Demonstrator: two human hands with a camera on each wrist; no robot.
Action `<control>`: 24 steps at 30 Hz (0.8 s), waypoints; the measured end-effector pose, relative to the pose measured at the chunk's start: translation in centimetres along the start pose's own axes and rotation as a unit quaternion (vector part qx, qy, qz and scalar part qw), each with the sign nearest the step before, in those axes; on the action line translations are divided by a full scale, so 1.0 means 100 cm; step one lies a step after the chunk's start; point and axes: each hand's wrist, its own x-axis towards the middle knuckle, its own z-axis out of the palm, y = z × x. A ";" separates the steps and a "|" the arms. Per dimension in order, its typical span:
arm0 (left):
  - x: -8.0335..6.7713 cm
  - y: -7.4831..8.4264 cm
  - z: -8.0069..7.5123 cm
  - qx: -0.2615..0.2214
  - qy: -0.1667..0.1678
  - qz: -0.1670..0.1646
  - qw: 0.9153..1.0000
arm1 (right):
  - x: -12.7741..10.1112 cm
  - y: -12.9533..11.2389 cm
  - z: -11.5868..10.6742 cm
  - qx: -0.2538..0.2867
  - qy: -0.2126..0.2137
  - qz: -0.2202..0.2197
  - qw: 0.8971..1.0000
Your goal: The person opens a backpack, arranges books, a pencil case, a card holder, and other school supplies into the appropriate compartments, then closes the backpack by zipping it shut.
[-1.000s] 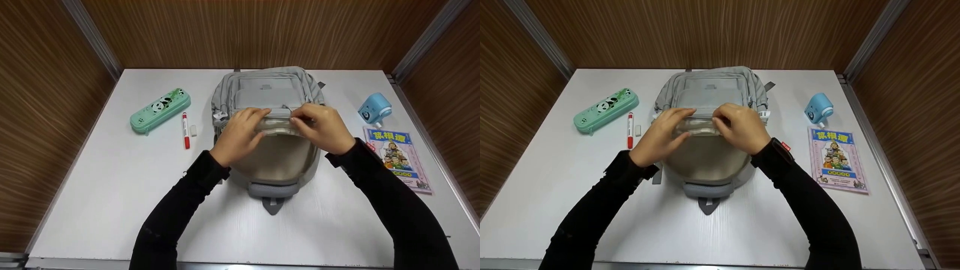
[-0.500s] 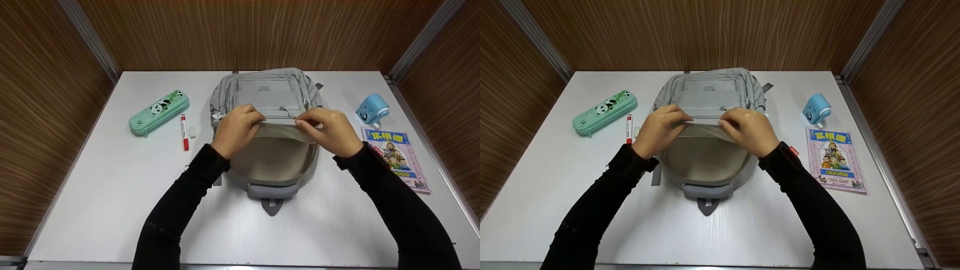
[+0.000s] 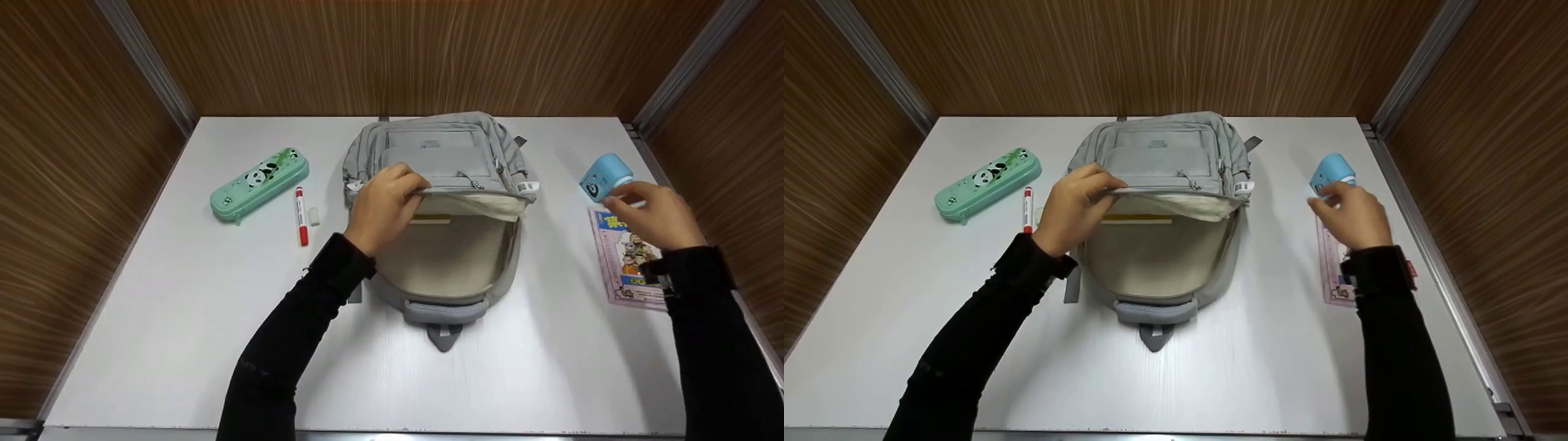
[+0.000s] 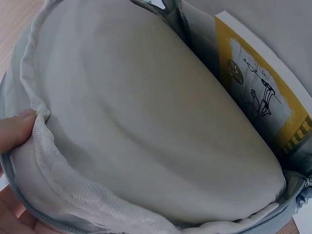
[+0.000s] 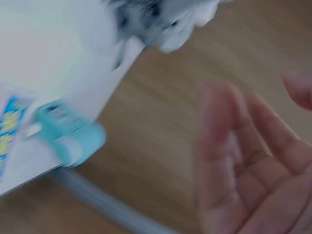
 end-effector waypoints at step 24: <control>0.007 0.000 0.000 0.006 0.023 -0.017 1.000 | -0.027 0.142 0.014 -0.041 -0.197 0.306 0.931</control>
